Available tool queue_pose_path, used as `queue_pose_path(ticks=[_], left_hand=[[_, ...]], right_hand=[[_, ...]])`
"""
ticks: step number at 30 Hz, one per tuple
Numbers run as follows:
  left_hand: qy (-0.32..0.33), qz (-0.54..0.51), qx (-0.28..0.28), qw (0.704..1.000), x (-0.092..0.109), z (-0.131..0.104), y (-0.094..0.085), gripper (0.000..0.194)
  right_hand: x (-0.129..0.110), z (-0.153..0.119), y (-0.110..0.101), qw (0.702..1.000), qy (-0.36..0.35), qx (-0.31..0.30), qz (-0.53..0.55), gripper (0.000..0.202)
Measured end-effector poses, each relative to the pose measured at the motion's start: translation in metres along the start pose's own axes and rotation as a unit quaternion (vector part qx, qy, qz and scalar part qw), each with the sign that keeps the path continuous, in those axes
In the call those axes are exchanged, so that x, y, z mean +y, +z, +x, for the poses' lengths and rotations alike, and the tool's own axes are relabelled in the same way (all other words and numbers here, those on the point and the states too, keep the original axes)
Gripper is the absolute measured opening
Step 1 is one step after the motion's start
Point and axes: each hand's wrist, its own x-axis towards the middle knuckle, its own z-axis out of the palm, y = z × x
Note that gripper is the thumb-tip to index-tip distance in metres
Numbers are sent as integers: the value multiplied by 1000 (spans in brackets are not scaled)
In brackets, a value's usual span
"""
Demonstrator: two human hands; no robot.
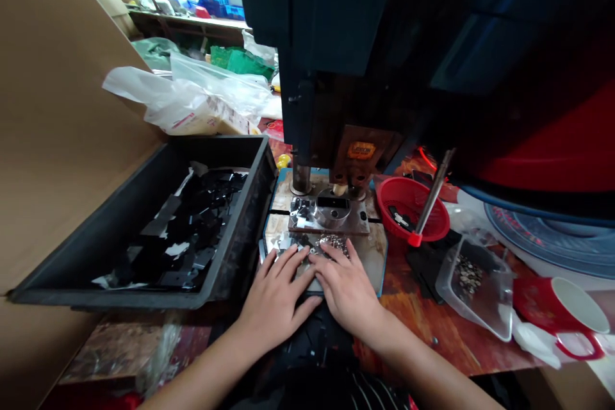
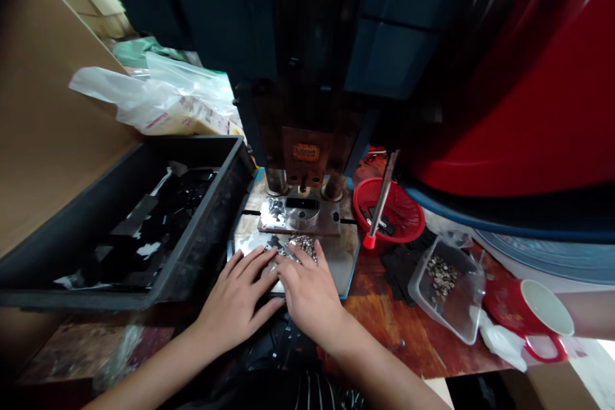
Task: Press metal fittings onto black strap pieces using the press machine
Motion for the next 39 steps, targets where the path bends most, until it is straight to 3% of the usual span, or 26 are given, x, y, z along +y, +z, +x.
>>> queue_pose_path(ticks=[6,11,16,22,27,33,39], left_hand=[[-6,-8,4,1000,2,-1,3,51],[-7,-28,19,999,2,-2,3,51],[-10,-28,17,999,0,-5,3,49],[-17,-25,13,999,1,-4,4,54],[-6,-22,16,1000,5,4,0,54],[34,-58,95,993,9,2,2,24],[91,-138,171,971,11,-1,1,19]], right_hand=[[6,-10,-8,998,59,32,-17,24],[3,-17,-8,1000,9,13,-3,20],[2,-21,-8,998,42,45,-18,20],[0,-29,-5,998,-44,39,3,17],[2,-27,-5,999,21,49,-7,18],[16,-19,-18,990,61,125,5,12],[42,20,-35,967,109,228,-18,13]])
